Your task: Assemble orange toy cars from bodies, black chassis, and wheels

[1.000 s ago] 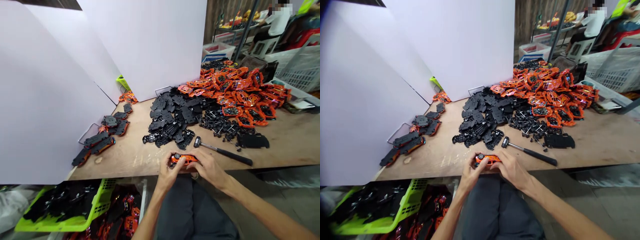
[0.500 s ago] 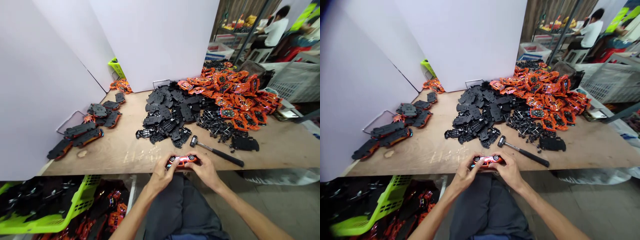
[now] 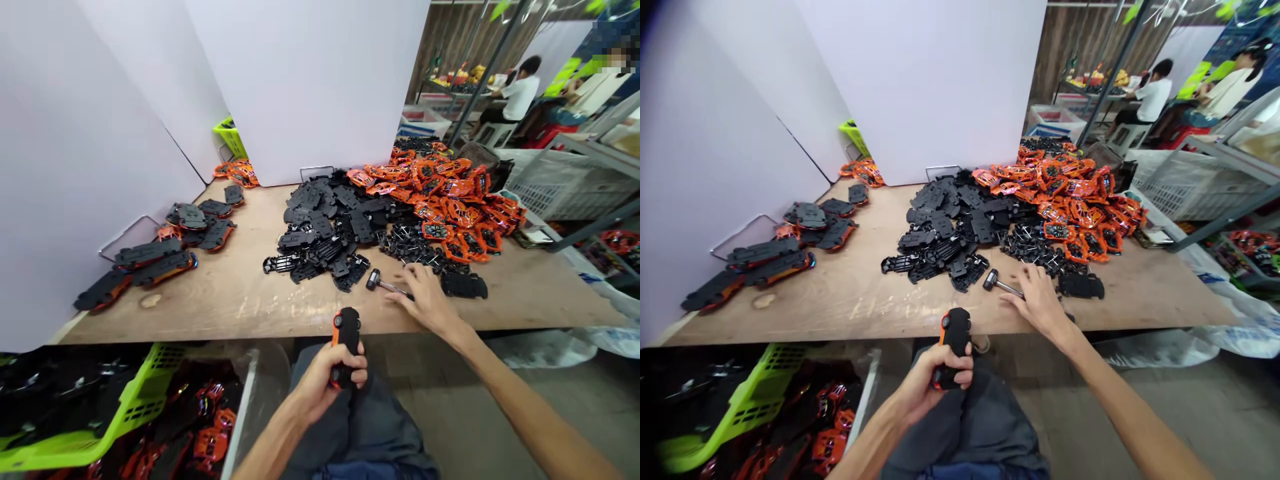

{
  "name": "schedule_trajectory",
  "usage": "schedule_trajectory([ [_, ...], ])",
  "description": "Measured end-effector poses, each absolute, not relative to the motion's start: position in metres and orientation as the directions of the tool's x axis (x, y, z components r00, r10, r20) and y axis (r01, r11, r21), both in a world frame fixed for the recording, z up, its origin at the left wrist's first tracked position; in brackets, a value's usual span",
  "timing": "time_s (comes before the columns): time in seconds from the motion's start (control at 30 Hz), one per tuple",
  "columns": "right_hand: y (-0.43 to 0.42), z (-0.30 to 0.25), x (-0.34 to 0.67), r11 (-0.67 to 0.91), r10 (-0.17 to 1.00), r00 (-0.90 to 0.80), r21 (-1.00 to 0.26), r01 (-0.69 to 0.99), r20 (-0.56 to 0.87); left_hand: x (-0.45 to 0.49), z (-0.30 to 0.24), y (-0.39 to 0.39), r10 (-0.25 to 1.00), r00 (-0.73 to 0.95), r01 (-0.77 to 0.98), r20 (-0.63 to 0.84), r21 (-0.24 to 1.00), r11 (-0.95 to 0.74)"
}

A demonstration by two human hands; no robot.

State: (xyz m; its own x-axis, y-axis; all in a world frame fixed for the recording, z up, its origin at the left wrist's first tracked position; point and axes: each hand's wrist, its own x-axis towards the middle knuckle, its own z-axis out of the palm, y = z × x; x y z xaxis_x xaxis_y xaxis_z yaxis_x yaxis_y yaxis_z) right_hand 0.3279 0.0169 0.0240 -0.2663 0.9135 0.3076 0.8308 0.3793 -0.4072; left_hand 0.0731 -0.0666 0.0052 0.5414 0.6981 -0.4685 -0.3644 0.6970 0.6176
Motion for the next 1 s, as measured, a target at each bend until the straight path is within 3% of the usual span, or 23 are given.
schedule_trajectory([
  [0.07,0.024,0.011,0.342,0.389,0.904,-0.314,-0.255,0.885,0.288,0.075,-0.007,-0.067,0.572,0.695,-0.541,-0.437,0.206,0.815],
  [0.1,0.023,0.008,0.345,0.402,0.902,-0.336,-0.247,0.882,0.271,0.076,-0.012,-0.066,0.543,0.730,-0.573,-0.415,0.063,0.817],
  [0.2,0.010,0.015,0.339,0.434,0.900,-0.363,-0.410,0.803,0.242,0.078,-0.023,-0.063,0.534,0.742,-0.624,-0.406,-0.129,0.770],
  [0.3,-0.008,0.035,0.321,0.529,0.842,-0.486,-0.543,0.652,0.235,0.078,-0.023,-0.061,0.543,0.727,-0.652,-0.420,-0.175,0.738],
  [0.4,-0.014,0.047,0.300,0.627,0.759,-0.598,-0.536,0.565,0.258,0.076,-0.020,-0.060,0.520,0.744,-0.640,-0.421,-0.221,0.736],
  [0.53,-0.011,0.038,0.284,0.559,0.829,-0.400,-0.617,0.554,0.392,0.071,-0.020,-0.059,0.482,0.786,-0.598,-0.387,-0.277,0.752],
  [0.67,-0.015,0.023,0.285,0.581,0.795,-0.539,-0.604,0.546,0.277,0.068,-0.021,-0.057,0.469,0.796,-0.587,-0.383,-0.297,0.753],
  [0.77,-0.022,0.020,0.293,0.486,0.872,-0.374,-0.645,0.590,0.316,0.067,-0.021,-0.057,0.456,0.795,-0.586,-0.399,-0.314,0.747],
  [0.9,-0.023,0.022,0.298,0.515,0.833,-0.512,-0.632,0.579,0.210,0.066,-0.020,-0.056,0.439,0.796,-0.582,-0.416,-0.330,0.743],
  [1.0,-0.011,0.022,0.289,0.474,0.879,-0.359,-0.662,0.580,0.315,0.066,-0.020,-0.055,0.436,0.798,-0.575,-0.415,-0.313,0.756],
])
